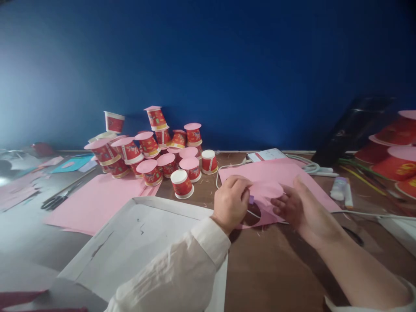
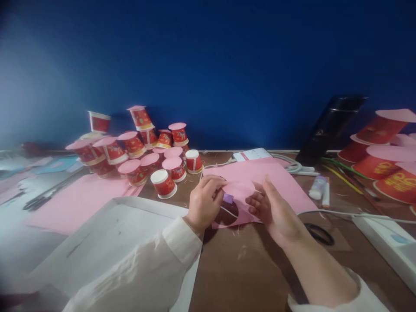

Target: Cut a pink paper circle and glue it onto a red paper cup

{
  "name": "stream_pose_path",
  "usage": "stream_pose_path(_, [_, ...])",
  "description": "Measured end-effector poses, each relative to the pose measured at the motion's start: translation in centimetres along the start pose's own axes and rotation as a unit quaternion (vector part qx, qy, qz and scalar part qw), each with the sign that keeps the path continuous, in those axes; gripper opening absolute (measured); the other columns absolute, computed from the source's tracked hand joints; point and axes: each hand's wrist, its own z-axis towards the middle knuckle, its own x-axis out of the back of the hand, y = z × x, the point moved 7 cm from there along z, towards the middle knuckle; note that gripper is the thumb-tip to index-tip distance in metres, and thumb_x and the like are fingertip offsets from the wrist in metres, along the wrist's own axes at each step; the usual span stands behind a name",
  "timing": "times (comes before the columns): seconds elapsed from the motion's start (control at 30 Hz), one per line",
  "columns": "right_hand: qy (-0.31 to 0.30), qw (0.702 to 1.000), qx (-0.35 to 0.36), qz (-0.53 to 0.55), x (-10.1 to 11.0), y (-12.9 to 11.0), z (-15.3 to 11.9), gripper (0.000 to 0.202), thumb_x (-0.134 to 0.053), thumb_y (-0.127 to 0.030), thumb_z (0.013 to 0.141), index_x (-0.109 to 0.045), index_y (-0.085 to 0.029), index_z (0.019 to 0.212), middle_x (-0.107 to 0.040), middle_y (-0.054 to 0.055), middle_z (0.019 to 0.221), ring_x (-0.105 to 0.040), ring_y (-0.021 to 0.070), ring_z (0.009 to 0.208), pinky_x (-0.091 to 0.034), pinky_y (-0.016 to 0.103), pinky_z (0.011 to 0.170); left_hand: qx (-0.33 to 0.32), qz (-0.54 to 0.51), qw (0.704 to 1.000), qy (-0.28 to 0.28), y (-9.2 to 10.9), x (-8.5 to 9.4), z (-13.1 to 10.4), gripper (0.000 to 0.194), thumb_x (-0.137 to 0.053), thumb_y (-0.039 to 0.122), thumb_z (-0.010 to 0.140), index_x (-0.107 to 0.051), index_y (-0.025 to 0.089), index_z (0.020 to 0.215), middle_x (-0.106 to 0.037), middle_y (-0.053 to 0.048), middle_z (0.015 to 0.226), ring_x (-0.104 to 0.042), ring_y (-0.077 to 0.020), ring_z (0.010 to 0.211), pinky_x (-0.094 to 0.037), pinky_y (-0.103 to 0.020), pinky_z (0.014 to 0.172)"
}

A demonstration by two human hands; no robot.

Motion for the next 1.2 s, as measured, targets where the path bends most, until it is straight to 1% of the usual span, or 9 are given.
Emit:
stream_pose_path(0.2, [-0.11, 0.992, 0.017, -0.058, -1.3, 0.0, -0.1, 0.022, -0.078, -0.037, 0.073, -0.067, -0.023, 0.087, -0.064, -0.002, 0.074, -0.056, 0.0121, 0.064, -0.048, 0.023, 0.059, -0.072, 0.033, 0.997, -0.01, 1.1, -0.4, -0.3, 0.02, -0.053, 0.012, 0.089, -0.066, 0.024, 0.098, -0.069, -0.003, 0.107, -0.063, -0.0171, 0.102, -0.051, -0.029, 0.087])
stream_pose_path(0.3, [-0.106, 0.988, 0.05, -0.1, -0.9, -0.4, 0.1, 0.026, -0.079, -0.036, 0.073, -0.068, -0.021, 0.092, -0.062, -0.002, 0.074, -0.054, 0.0113, 0.063, -0.046, 0.022, 0.057, -0.017, -0.009, 1.0, 0.001, -0.1, -0.5, -0.1, 0.026, -0.051, 0.01, 0.088, -0.063, 0.021, 0.109, -0.068, -0.007, 0.109, -0.061, -0.019, 0.105, -0.05, -0.033, 0.092])
stream_pose_path(0.37, [-0.087, 0.987, 0.066, -0.121, -0.6, -0.7, 0.2, 0.028, -0.078, -0.037, 0.072, -0.068, -0.021, 0.092, -0.062, -0.001, 0.074, -0.055, 0.012, 0.064, -0.045, 0.022, 0.057, 0.082, -0.077, 0.993, 0.022, -1.8, -0.5, 0.1, 0.027, -0.051, 0.012, 0.088, -0.06, 0.018, 0.112, -0.067, -0.009, 0.107, -0.062, -0.0194, 0.103, -0.05, -0.034, 0.091])
stream_pose_path(0.43, [-0.084, 0.985, 0.074, -0.132, -0.5, -0.8, 0.1, 0.029, -0.078, -0.038, 0.073, -0.068, -0.021, 0.094, -0.062, -0.001, 0.073, -0.056, 0.0129, 0.066, -0.046, 0.022, 0.058, 0.213, -0.174, 0.961, 0.014, -3.7, -1.1, 0.0, 0.021, -0.053, 0.023, 0.09, -0.062, 0.016, 0.107, -0.067, -0.008, 0.101, -0.063, -0.0178, 0.093, -0.05, -0.032, 0.083])
stream_pose_path(0.53, [-0.084, 0.984, 0.076, -0.141, -0.5, -0.7, 0.1, 0.038, -0.077, -0.038, 0.073, -0.069, -0.022, 0.106, -0.063, -0.001, 0.075, -0.057, 0.0134, 0.067, -0.046, 0.023, 0.059, 0.362, -0.338, 0.866, -0.074, -4.8, -3.4, -0.9, 0.034, -0.057, 0.048, 0.089, -0.065, 0.015, 0.093, -0.065, -0.005, 0.084, -0.061, -0.0131, 0.072, -0.048, -0.027, 0.07])
stream_pose_path(0.63, [-0.074, 0.981, 0.086, -0.158, -0.6, -0.7, -0.1, 0.048, -0.079, -0.039, 0.071, -0.068, -0.02, 0.114, -0.062, 0.0, 0.075, -0.055, 0.0131, 0.066, -0.045, 0.023, 0.057, 0.42, -0.465, 0.764, -0.155, -3.8, -5.2, -1.9, 0.046, -0.073, 0.058, 0.073, -0.063, 0.014, 0.082, -0.06, -0.001, 0.073, -0.056, -0.009, 0.063, -0.045, -0.024, 0.064])
stream_pose_path(0.7, [-0.086, 0.978, 0.086, -0.167, -0.9, -0.7, -0.3, 0.044, -0.078, -0.041, 0.072, -0.069, -0.02, 0.11, -0.063, 0.001, 0.075, -0.056, 0.0136, 0.066, -0.046, 0.024, 0.058, 0.444, -0.503, 0.722, -0.17, -3.3, -5.7, -2.5, 0.048, -0.084, 0.052, 0.061, -0.062, 0.013, 0.078, -0.059, 0.0, 0.072, -0.055, -0.0076, 0.062, -0.044, -0.023, 0.064])
stream_pose_path(0.87, [-0.106, 0.977, 0.081, -0.167, -1.7, -0.8, -0.7, 0.034, -0.079, -0.042, 0.073, -0.071, -0.02, 0.098, -0.066, 0.001, 0.076, -0.059, 0.0142, 0.07, -0.049, 0.025, 0.065, 0.483, -0.507, 0.695, -0.163, -3.1, -5.8, -3.1, 0.047, -0.09, 0.043, 0.052, -0.061, 0.014, 0.075, -0.057, 0.002, 0.064, -0.052, -0.0065, 0.056, -0.04, -0.022, 0.058])
stream_pose_path(1.2, [-0.117, 0.975, 0.075, -0.172, -1.5, -0.3, -0.3, 0.056, -0.077, -0.043, 0.075, -0.064, -0.023, 0.126, -0.072, 0.007, 0.109, -0.067, 0.0221, 0.092, -0.054, 0.031, 0.08, 0.497, -0.548, 0.651, -0.17, -2.8, -6.0, -3.4, 0.043, -0.09, 0.035, 0.055, -0.065, 0.011, 0.081, -0.062, -0.001, 0.071, -0.056, -0.0075, 0.061, -0.042, -0.022, 0.061])
